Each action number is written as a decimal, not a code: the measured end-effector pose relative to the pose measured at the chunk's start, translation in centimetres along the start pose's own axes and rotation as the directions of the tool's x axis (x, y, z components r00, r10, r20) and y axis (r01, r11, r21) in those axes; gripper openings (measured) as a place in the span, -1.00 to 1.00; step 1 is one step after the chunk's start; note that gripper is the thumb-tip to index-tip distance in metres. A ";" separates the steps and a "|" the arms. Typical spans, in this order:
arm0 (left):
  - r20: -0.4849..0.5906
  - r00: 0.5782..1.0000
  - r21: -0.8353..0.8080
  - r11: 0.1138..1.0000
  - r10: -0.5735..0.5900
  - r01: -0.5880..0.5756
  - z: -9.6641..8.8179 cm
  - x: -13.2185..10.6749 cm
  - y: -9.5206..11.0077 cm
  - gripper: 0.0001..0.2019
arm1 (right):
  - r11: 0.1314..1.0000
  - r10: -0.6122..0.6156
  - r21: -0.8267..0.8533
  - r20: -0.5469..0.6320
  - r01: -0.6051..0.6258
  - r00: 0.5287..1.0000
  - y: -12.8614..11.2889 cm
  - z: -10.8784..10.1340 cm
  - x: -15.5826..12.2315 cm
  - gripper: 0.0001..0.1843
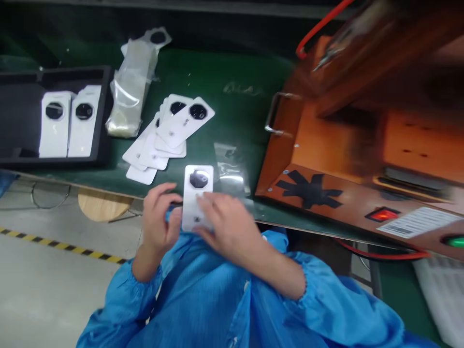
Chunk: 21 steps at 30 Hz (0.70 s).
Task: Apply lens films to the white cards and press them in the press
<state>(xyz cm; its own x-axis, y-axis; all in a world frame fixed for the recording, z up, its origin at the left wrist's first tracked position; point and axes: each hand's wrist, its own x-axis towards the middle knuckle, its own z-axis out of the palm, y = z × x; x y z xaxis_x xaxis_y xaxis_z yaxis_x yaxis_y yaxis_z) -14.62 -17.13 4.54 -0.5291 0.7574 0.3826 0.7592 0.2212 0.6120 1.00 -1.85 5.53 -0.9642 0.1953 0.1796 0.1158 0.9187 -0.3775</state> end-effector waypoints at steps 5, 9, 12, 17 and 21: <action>0.029 0.948 0.083 0.945 -0.318 0.315 -2.1 -1.8 -2.5 -0.68 | 0.953 -0.219 -0.223 -0.043 0.205 0.975 -1.0 3.6 -1.0 -0.53; 0.095 0.887 -0.087 0.884 -0.453 0.460 -2.4 -2.0 -2.6 -0.50 | 0.930 -0.294 -0.295 -0.233 0.221 0.927 -0.4 1.1 -0.7 -0.62; -0.011 0.880 -0.150 0.871 -0.475 0.468 -2.3 -0.5 -0.4 -0.52 | 0.936 -0.326 -0.272 -0.429 0.224 0.842 -0.1 -2.4 -2.4 -0.69; -0.003 0.982 -0.106 0.976 -0.191 0.190 -0.5 5.9 6.2 -0.71 | 0.972 -0.236 -0.175 -0.671 0.159 0.703 1.4 -7.9 -10.1 -0.74; 0.261 0.961 -0.280 0.960 0.087 -0.011 3.7 11.6 13.3 -0.77 | 0.989 0.014 -0.107 -0.638 -0.106 0.770 1.4 -10.6 -17.9 -0.76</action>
<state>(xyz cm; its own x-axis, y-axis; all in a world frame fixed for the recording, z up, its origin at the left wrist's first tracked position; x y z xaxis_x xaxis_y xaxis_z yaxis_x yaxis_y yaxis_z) -9.26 -3.10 14.61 -0.3436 0.9079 0.2402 0.6285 0.0323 0.7771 20.95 -0.44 11.38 -0.5888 0.3820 0.7123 0.2426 0.9242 -0.2951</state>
